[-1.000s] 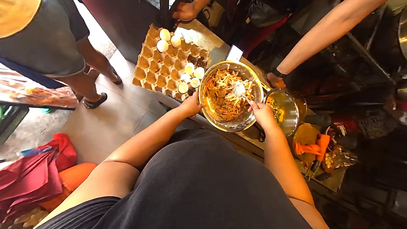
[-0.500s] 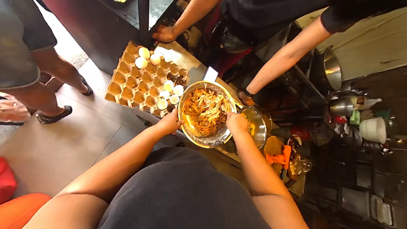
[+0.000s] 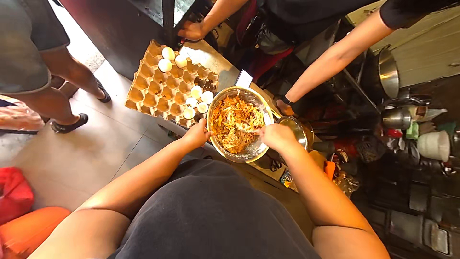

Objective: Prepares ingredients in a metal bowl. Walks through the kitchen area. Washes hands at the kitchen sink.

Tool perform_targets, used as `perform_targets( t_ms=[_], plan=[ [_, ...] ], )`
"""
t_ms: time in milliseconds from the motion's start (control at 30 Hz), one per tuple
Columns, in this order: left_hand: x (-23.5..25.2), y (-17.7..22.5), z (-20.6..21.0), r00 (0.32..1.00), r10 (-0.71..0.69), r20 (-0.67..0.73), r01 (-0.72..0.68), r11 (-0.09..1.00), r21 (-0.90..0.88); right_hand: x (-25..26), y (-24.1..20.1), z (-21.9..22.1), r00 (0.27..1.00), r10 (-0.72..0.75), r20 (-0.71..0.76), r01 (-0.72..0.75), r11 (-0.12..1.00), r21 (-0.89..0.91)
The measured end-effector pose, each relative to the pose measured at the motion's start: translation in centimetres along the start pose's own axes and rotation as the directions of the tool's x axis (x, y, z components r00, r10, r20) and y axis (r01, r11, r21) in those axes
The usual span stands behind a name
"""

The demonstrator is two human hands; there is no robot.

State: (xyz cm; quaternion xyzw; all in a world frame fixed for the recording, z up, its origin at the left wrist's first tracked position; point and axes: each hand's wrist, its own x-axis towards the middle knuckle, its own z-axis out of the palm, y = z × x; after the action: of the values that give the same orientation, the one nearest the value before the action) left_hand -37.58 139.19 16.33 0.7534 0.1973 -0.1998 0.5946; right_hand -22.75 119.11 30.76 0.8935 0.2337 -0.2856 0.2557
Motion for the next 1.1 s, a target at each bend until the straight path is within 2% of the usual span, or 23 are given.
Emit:
perform_targets(
  t_ms=[100, 167, 267, 333, 433, 533, 600, 700, 767, 833, 933, 1100],
  plan=[
    [0.2, 0.0, 0.0, 1.0, 0.004, 0.02, -0.005, 1.0, 0.014, 0.4, 0.0, -3.9, 0.991, 0.084, -0.099, -0.088, 0.996, -0.033],
    [0.2, 0.3, -0.1, 1.0, 0.001, 0.026, -0.002, 1.0, 0.029, 2.1, -1.0, -5.2, 0.989, 0.083, -0.121, -0.089, 0.995, -0.047],
    [0.0, 0.4, -0.1, 1.0, -0.005, 0.01, 0.005, 0.999, 0.048, 5.7, -3.5, -3.7, 0.99, -0.026, -0.136, 0.022, 0.999, -0.033],
    [0.1, -0.1, 0.2, 1.0, -0.001, -0.007, 0.001, 0.999, 0.041, 6.6, -5.4, -1.8, 0.989, -0.116, -0.096, 0.11, 0.992, -0.065],
    [0.0, -0.2, 0.4, 1.0, 0.001, -0.025, 0.0, 1.0, 0.031, 4.8, -5.9, -0.2, 0.973, -0.23, -0.023, 0.225, 0.964, -0.143],
    [0.1, -0.1, 0.5, 1.0, -0.004, -0.027, 0.004, 1.0, 0.014, 2.6, -3.3, -0.3, 0.968, -0.251, 0.009, 0.246, 0.941, -0.23],
    [0.0, -0.3, 0.4, 1.0, -0.01, -0.019, 0.01, 1.0, 0.009, 0.9, -1.0, -1.9, 0.987, -0.161, -0.002, 0.154, 0.952, -0.264],
    [-0.1, -0.3, 0.4, 1.0, -0.012, -0.008, 0.012, 1.0, 0.002, -0.4, 1.4, -3.3, 0.995, 0.079, -0.06, -0.092, 0.963, -0.254],
    [-0.1, -0.1, 0.4, 1.0, -0.016, -0.004, 0.016, 1.0, 0.01, 0.3, 1.7, -2.8, 0.973, 0.216, -0.085, -0.23, 0.945, -0.232],
    [-0.1, 0.2, 0.3, 1.0, -0.019, 0.004, 0.019, 1.0, 0.024, 1.9, 1.5, -1.6, 0.959, 0.273, -0.072, -0.282, 0.942, -0.181],
    [-0.1, 0.4, 0.1, 1.0, -0.012, 0.008, 0.012, 0.998, 0.06, 5.1, 0.8, 0.0, 0.97, 0.242, -0.021, -0.243, 0.968, -0.062],
    [0.1, 0.3, 0.0, 1.0, -0.014, 0.019, 0.013, 0.996, 0.085, 10.5, 1.4, 1.8, 0.996, 0.018, -0.089, -0.01, 0.996, 0.085]
  ],
)
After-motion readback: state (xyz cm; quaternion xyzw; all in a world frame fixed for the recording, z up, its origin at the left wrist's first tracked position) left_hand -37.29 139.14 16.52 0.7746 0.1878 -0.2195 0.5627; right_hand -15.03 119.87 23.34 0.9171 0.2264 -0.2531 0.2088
